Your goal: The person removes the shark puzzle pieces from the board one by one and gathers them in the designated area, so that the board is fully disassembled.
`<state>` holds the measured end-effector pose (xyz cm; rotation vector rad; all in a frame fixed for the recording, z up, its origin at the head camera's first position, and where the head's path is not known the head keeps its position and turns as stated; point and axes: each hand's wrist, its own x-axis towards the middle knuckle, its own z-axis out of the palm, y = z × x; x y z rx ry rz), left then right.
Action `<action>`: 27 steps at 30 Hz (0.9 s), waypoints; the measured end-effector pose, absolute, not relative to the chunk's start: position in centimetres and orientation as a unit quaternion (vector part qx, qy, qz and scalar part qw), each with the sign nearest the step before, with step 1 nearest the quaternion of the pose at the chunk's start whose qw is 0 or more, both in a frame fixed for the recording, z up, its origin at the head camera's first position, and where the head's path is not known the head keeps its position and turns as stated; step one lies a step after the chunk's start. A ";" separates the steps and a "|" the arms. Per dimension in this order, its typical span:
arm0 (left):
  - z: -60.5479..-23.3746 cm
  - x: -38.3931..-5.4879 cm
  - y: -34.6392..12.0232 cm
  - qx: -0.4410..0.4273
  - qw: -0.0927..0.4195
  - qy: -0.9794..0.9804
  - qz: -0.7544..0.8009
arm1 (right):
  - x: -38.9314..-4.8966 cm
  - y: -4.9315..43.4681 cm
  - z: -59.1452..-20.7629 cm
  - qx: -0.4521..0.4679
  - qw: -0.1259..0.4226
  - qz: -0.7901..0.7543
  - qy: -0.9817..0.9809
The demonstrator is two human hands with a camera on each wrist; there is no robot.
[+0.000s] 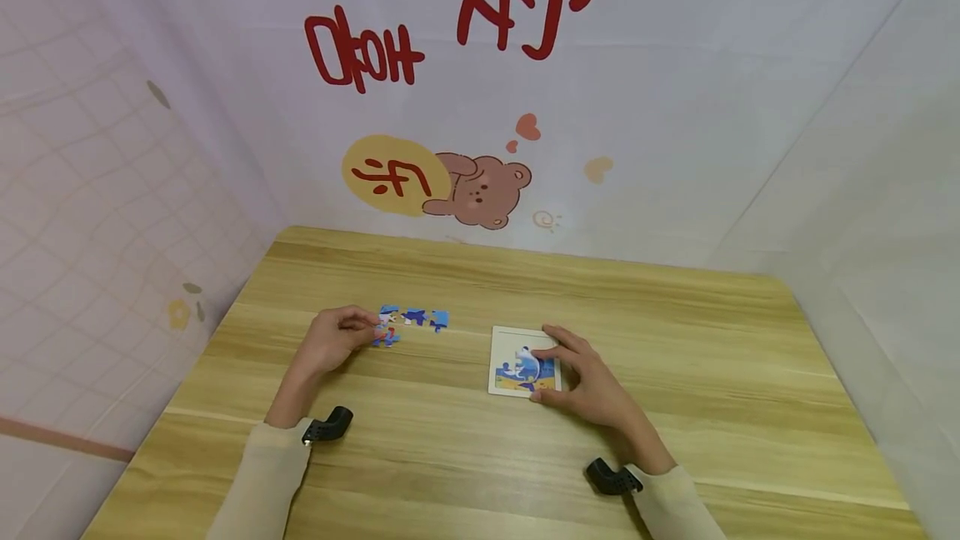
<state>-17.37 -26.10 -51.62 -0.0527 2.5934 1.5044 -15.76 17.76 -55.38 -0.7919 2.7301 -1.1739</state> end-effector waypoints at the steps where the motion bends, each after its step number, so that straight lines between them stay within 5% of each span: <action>1: -51.6 -17.4 -26.1 -0.020 0.069 0.865 0.497 | -15.7 17.8 -55.4 -0.257 0.034 -0.381 0.887; 27: -52.2 -17.5 -25.4 -0.046 0.027 0.908 0.415 | -15.7 18.0 -55.5 -0.250 0.038 -0.379 0.890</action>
